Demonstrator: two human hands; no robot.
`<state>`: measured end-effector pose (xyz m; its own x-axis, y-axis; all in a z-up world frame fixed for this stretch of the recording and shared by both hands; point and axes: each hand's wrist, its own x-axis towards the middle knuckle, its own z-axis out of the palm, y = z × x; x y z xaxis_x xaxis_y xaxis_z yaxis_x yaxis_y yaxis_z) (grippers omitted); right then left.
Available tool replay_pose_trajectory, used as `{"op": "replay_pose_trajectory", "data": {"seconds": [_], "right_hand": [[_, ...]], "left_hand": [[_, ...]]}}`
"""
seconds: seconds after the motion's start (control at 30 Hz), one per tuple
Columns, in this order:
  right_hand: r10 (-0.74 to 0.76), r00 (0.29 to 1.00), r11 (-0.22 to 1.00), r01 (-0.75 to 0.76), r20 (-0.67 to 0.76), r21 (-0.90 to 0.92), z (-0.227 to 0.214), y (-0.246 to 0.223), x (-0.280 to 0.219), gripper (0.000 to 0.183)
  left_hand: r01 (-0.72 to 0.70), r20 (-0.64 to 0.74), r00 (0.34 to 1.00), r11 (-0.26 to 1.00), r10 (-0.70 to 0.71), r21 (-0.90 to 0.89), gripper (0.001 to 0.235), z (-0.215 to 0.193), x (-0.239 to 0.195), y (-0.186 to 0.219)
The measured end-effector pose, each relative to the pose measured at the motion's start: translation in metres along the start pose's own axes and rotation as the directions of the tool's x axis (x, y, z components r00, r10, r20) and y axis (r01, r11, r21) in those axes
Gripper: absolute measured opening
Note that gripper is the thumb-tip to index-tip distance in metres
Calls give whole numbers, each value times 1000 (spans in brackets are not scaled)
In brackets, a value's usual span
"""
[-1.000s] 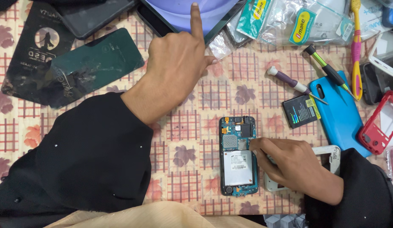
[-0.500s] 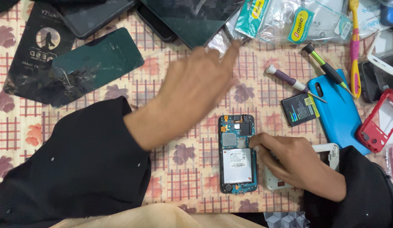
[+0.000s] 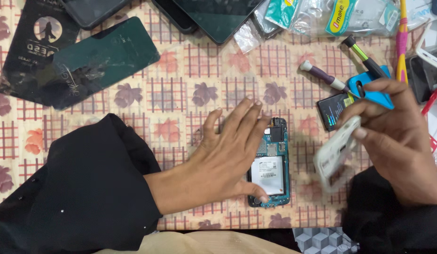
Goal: The person disassembles a smartphone by removing the back cover and unscrewing internal components. They handle the motherboard and battery, then reassemble the device by screwing the back cover back on.
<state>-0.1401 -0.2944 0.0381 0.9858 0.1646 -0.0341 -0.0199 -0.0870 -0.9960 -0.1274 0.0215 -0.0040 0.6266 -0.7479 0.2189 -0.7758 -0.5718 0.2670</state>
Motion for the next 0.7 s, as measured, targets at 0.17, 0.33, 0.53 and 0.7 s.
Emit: {"op": "replay_pose_trajectory", "data": {"seconds": [0.17,0.33,0.53,0.7], "right_hand": [[-81,993,852,114,-86,511,19,1,11,61],[23,1000,908,-24,6,418,37,29,22,53],[-3,998,995,-3,-59,-104,42,57,20,39],[-62,998,887,41,-32,-461,53,52,14,39]], "left_hand": [[69,16,997,997,-69,19,118,0,4,-6],[63,120,991,996,-55,-66,113,-5,9,-15],[79,47,996,970,-70,-231,116,-7,13,-24],[50,-6,999,974,-52,-221,115,-6,10,-20]]}}
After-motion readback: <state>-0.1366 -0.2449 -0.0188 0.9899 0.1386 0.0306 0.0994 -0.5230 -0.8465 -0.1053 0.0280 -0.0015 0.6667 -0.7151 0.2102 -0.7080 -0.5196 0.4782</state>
